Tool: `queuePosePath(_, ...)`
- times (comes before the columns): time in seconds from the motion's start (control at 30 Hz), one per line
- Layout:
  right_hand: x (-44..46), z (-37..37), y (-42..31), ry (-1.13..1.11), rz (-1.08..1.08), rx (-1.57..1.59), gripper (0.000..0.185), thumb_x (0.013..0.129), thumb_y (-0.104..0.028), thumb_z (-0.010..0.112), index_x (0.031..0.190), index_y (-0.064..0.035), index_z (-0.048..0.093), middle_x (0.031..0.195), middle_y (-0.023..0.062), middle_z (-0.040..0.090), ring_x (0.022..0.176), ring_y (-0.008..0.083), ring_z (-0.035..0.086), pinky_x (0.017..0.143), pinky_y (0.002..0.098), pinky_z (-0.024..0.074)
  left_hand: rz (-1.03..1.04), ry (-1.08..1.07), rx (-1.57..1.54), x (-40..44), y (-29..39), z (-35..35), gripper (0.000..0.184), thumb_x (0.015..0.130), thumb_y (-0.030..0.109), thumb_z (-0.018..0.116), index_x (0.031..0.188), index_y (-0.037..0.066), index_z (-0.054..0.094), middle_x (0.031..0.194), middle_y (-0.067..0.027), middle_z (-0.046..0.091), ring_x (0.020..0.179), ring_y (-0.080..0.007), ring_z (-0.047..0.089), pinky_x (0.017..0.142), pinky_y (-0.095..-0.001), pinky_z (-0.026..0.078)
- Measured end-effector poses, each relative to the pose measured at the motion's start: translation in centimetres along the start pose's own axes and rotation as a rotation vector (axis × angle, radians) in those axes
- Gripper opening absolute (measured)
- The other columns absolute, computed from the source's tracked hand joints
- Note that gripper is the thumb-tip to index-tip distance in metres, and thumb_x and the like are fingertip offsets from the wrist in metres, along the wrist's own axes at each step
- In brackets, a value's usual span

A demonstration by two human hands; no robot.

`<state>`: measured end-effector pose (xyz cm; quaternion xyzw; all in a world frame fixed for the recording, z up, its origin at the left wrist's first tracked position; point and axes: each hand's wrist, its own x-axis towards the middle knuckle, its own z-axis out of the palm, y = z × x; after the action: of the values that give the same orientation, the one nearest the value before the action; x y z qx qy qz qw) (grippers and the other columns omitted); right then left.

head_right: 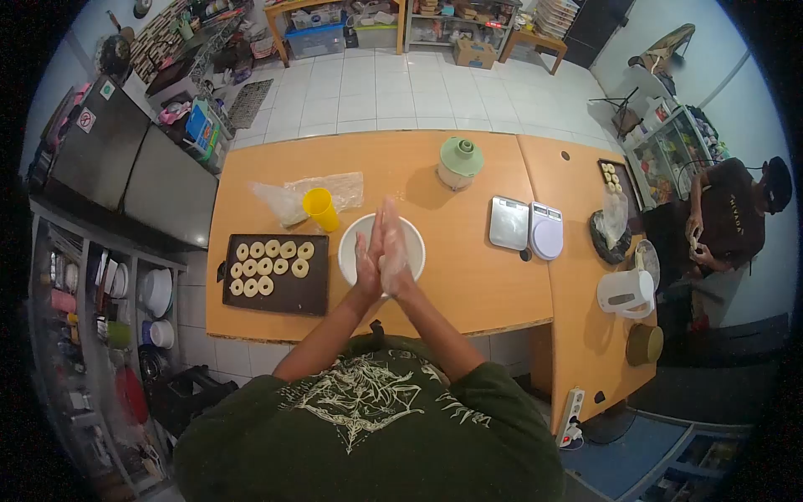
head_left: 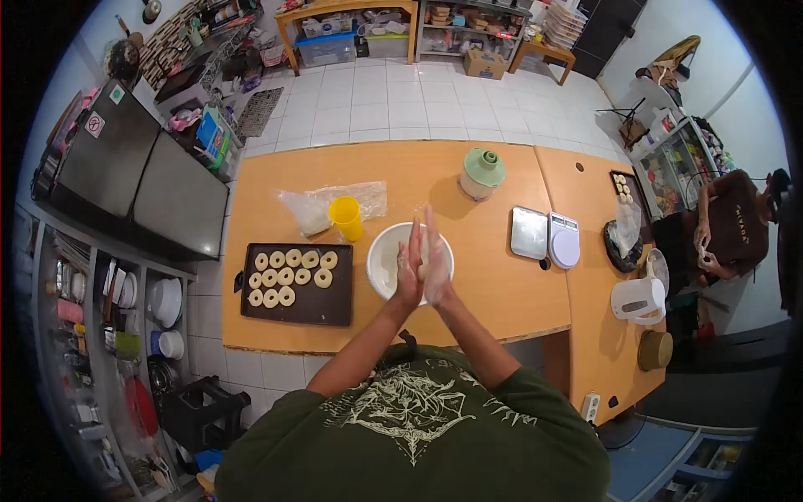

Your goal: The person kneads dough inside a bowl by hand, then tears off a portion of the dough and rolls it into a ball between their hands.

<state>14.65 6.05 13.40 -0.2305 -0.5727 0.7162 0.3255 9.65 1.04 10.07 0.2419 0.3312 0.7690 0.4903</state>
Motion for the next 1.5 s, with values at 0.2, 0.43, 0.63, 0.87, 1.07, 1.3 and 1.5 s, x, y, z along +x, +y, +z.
queuePosePath(0.2, -0.6, 0.3, 0.6, -0.031, -0.041, -0.006, 0.074, 0.103, -0.051, 0.022, 0.153, 0.0026, 0.01, 0.16, 0.0222, 0.009, 0.149, 0.0322, 0.01, 0.12, 0.0413, 0.0072, 0.049, -0.082, 0.034, 0.5, 3.0, 0.3, 0.088, 0.094, 0.073, 0.015, 0.157, 0.014, 0.001, 0.164, -0.0109, 0.0, 0.151, -0.0236, 0.001, 0.12, -0.0387, 0.0)
queuePosePath(0.43, 0.8, 0.8, 2.4, -0.018, -0.086, -0.477, 0.07, 0.104, -0.047, 0.02, 0.153, 0.002, 0.011, 0.159, 0.0249, 0.013, 0.148, 0.0383, 0.01, 0.12, 0.0413, 0.009, -0.057, 0.09, -0.181, 0.3, 1.0, -1.5, 0.078, 0.096, 0.069, 0.017, 0.158, 0.024, 0.001, 0.163, -0.0153, -0.004, 0.151, -0.0281, 0.0, 0.12, -0.042, 0.002)
queuePosePath(0.63, 0.8, -0.4, 4.4, -0.086, -0.076, -0.305, 0.081, 0.1, -0.057, 0.019, 0.151, 0.0054, 0.015, 0.157, 0.027, 0.016, 0.148, 0.0399, 0.011, 0.12, 0.0434, 0.0085, 0.042, 0.073, -0.16, 0.3, 1.7, -1.3, 0.074, 0.099, 0.064, 0.018, 0.157, 0.022, 0.0, 0.162, -0.0183, -0.006, 0.151, -0.0275, -0.004, 0.12, -0.0418, 0.001)
queuePosePath(0.87, 1.3, -0.1, 4.6, -0.084, -0.199, -0.855, 0.074, 0.099, -0.049, 0.032, 0.153, -0.0013, 0.018, 0.159, 0.0201, 0.018, 0.149, 0.0346, 0.013, 0.12, 0.0417, 0.013, -0.302, 0.144, -0.376, -0.7, 0.7, -0.8, 0.075, 0.098, 0.063, 0.023, 0.157, 0.019, 0.009, 0.161, -0.0154, 0.014, 0.148, -0.0298, 0.019, 0.117, -0.0542, 0.02)
queuePosePath(1.07, 0.7, 0.2, -4.3, -0.14, -0.383, 0.041, 0.066, 0.099, -0.047, 0.035, 0.152, -0.008, 0.029, 0.159, 0.0194, 0.02, 0.148, 0.0378, 0.015, 0.119, 0.0435, 0.0167, -0.294, -0.032, -0.799, 0.5, 2.0, -2.9, 0.067, 0.101, 0.057, 0.025, 0.15, 0.011, 0.032, 0.151, -0.0197, 0.036, 0.14, -0.0335, 0.035, 0.113, -0.0546, 0.029)
queuePosePath(1.3, 1.4, -0.1, 1.5, -0.12, -0.179, -1.068, 0.058, 0.102, -0.039, 0.03, 0.15, -0.0067, 0.032, 0.154, 0.0272, 0.024, 0.143, 0.0466, 0.021, 0.116, 0.0506, 0.0201, -0.308, 0.076, -0.51, 1.2, -0.2, -3.0, 0.064, 0.102, 0.056, 0.025, 0.15, 0.015, 0.032, 0.148, -0.0115, 0.043, 0.133, -0.0317, 0.043, 0.11, -0.05, 0.035)
queuePosePath(1.5, -1.5, 0.4, 3.6, -0.159, -0.429, -0.603, 0.069, 0.101, -0.051, 0.031, 0.151, -0.0042, 0.029, 0.152, 0.0293, 0.027, 0.142, 0.043, 0.026, 0.115, 0.0504, 0.0206, -0.142, 0.249, -0.209, 2.0, 2.2, -2.8, 0.074, 0.1, 0.061, 0.017, 0.156, 0.014, 0.014, 0.155, -0.0148, 0.03, 0.139, -0.0312, 0.032, 0.112, -0.0473, 0.031)
